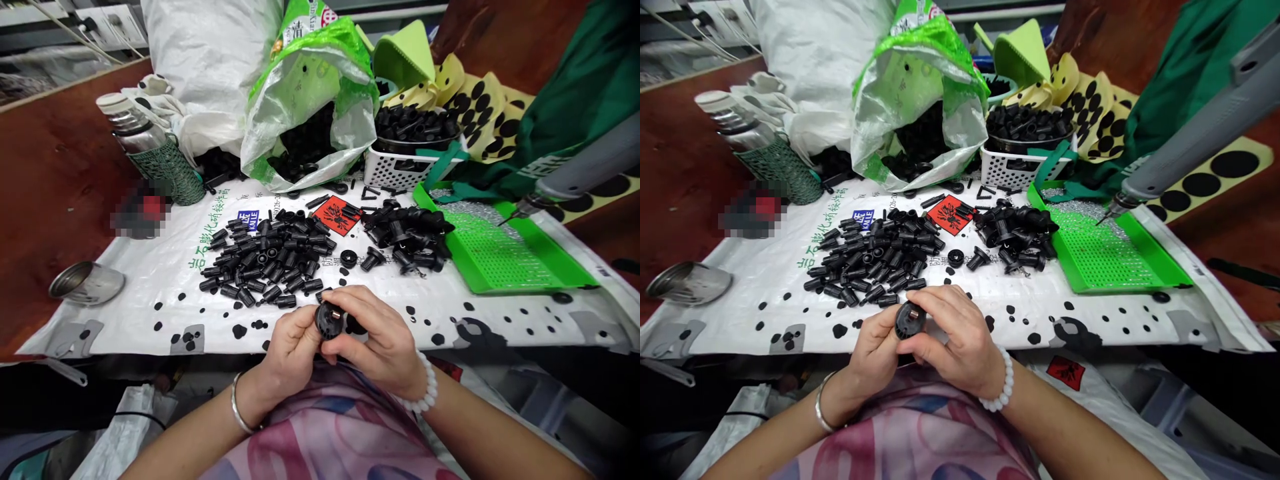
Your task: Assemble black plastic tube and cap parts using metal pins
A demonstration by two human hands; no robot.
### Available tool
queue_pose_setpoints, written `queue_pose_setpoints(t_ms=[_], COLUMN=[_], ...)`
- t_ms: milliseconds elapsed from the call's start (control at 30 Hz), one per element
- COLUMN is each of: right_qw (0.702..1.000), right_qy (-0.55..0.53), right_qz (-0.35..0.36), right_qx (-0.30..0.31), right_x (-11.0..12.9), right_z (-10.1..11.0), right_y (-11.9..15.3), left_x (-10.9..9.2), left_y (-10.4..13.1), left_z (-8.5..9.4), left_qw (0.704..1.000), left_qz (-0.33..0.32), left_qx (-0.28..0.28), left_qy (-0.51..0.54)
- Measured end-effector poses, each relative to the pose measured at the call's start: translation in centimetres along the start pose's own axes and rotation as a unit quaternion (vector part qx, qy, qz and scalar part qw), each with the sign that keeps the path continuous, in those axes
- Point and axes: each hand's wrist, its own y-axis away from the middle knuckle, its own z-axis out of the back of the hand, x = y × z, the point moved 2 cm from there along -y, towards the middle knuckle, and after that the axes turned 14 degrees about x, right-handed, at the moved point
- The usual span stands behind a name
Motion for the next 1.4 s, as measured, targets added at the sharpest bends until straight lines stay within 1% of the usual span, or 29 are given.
queue_pose_setpoints(t_ms=[67,133,233,300,400,467,667,800,900,967,1133,1200,1233,1300,1400], right_qw=[1.000,1.000,1.000,0.999,0.998,0.998,0.999,0.998,0.998,0.998,1.000,0.999,0.998,0.991,0.966], right_qy=[-0.004,-0.004,0.000,0.010,0.026,0.030,0.023,0.018,0.027,0.032,0.013,-0.013,-0.026,-0.050,-0.093], right_qz=[0.007,0.016,0.025,0.032,0.040,0.038,-0.013,-0.014,-0.018,-0.021,-0.025,-0.042,-0.058,-0.098,-0.163], right_qx=[0.000,0.004,0.014,0.023,0.032,0.030,0.035,0.052,0.050,0.043,0.015,-0.006,-0.023,-0.077,-0.178], right_x=[0.0,-0.1,0.0,0.1,0.3,0.6,0.8,1.0,1.0,0.9,0.2,-0.3,-0.6,-1.4,-3.0], right_z=[-0.2,-0.3,-0.2,0.2,0.9,1.3,1.5,1.4,1.2,1.0,0.6,0.7,0.9,1.6,2.9], right_y=[-0.1,-0.2,-0.3,-0.4,-0.5,-0.5,-0.4,-0.1,0.1,0.4,1.3,2.0,2.3,3.2,4.6], left_x=[0.1,0.0,-0.1,-0.3,-0.5,-0.5,-0.4,-0.6,-0.6,-0.6,-1.1,-1.4,-1.5,-1.6,-1.4], left_y=[0.0,-0.1,-0.2,-0.3,-0.4,-0.4,-0.2,0.0,0.0,0.0,-0.1,-0.2,-0.1,-0.1,-0.2], left_z=[0.0,0.2,0.4,0.4,0.4,0.4,0.8,1.0,1.1,1.1,0.9,0.9,0.9,1.3,2.2], left_qw=[1.000,0.997,0.994,0.995,0.997,0.996,0.978,0.962,0.944,0.935,0.920,0.916,0.916,0.916,0.915], left_qz=[-0.017,-0.033,-0.042,-0.043,-0.045,-0.051,-0.083,-0.105,-0.117,-0.112,-0.075,-0.073,-0.073,-0.073,-0.067], left_qx=[-0.017,-0.032,-0.051,-0.042,-0.012,-0.006,0.001,0.014,0.021,0.029,0.083,0.092,0.089,0.065,0.025], left_qy=[-0.018,-0.058,-0.087,-0.076,-0.061,-0.075,-0.191,-0.252,-0.308,-0.336,-0.375,-0.382,-0.385,-0.388,-0.396])
